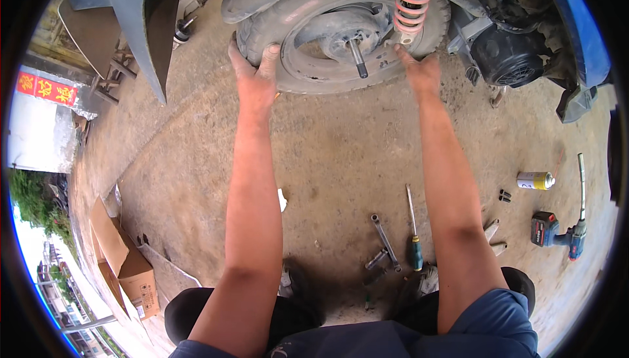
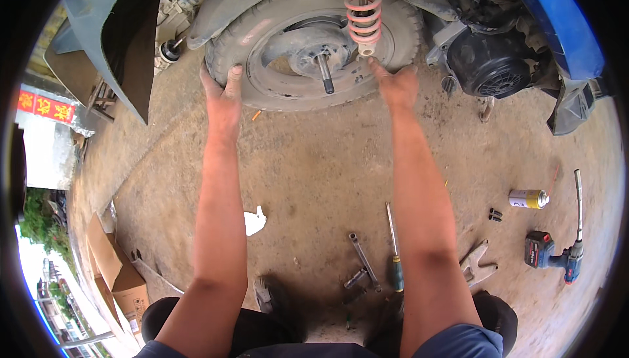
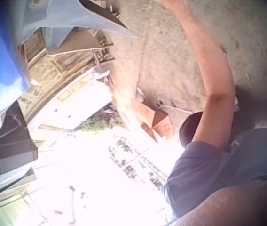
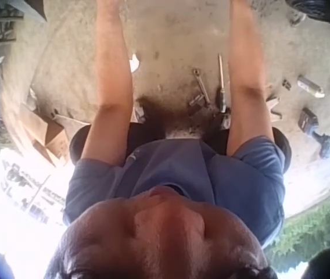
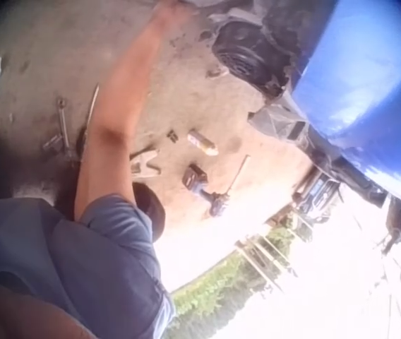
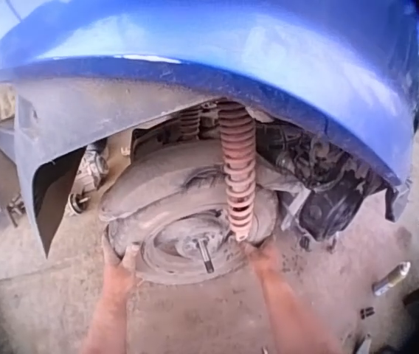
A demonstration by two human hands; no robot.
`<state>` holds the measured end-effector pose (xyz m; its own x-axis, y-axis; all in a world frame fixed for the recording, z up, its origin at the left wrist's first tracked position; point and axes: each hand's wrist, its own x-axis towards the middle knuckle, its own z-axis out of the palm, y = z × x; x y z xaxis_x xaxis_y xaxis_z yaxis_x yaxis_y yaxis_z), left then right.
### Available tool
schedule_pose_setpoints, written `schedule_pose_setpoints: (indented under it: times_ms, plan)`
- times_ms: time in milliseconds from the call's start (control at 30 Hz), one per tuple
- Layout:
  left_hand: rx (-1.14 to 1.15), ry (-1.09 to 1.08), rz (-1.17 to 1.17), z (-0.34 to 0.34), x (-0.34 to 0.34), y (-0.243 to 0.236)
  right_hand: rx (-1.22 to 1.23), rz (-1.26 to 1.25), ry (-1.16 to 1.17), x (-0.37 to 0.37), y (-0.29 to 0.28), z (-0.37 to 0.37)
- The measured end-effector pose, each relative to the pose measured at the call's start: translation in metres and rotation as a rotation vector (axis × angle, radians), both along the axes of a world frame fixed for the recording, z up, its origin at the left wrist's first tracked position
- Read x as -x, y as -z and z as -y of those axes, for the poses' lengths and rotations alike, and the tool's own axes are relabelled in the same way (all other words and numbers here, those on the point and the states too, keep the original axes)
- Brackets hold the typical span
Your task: Repairing a motorcycle by installing a rear wheel onto the axle.
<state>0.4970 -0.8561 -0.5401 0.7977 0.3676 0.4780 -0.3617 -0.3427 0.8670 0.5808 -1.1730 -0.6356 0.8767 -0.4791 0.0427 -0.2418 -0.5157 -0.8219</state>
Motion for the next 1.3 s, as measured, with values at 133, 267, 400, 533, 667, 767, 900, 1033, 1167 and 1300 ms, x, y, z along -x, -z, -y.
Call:
schedule_pose_setpoints:
  times_ms: [133, 267, 400, 533, 667, 767, 900, 1033, 1167, 1300]
  plan:
    - [0.047, -0.025, 0.042, 0.01, 0.008, -0.016, 0.0, -0.164, -0.112, -0.002, 0.0, -0.004]
    - [-0.083, 0.001, 0.199, 0.035, -0.005, -0.039, -0.257, -0.14, -0.228, -0.018, 0.066, 0.017]
    - [-0.27, -0.239, 0.176, 0.014, 0.006, -0.039, -0.678, -0.594, -0.392, 0.021, 0.074, -0.038]
    - [-0.093, -0.272, -0.028, -0.019, 0.029, -0.004, -0.437, 0.155, -0.078, 0.03, 0.051, -0.036]
    - [0.023, -0.263, -0.205, -0.021, 0.039, 0.028, 0.166, 0.531, 0.027, -0.003, -0.006, -0.001]
    - [0.145, -0.149, -0.14, -0.004, 0.033, 0.045, 0.194, 0.302, 0.066, -0.007, -0.014, -0.002]
    - [0.267, -0.152, -0.014, -0.01, 0.027, 0.066, 0.328, 0.239, 0.088, -0.002, 0.016, -0.016]
    - [0.337, -0.408, -0.039, -0.015, 0.03, 0.068, -0.154, -0.065, 0.0, 0.012, 0.042, -0.051]
    - [0.231, -0.487, -0.059, 0.001, 0.039, 0.044, -1.052, -0.609, -0.457, 0.042, 0.058, -0.089]
    - [0.126, -0.441, -0.097, -0.02, 0.05, 0.034, -1.026, -0.526, -0.503, 0.062, 0.042, -0.103]
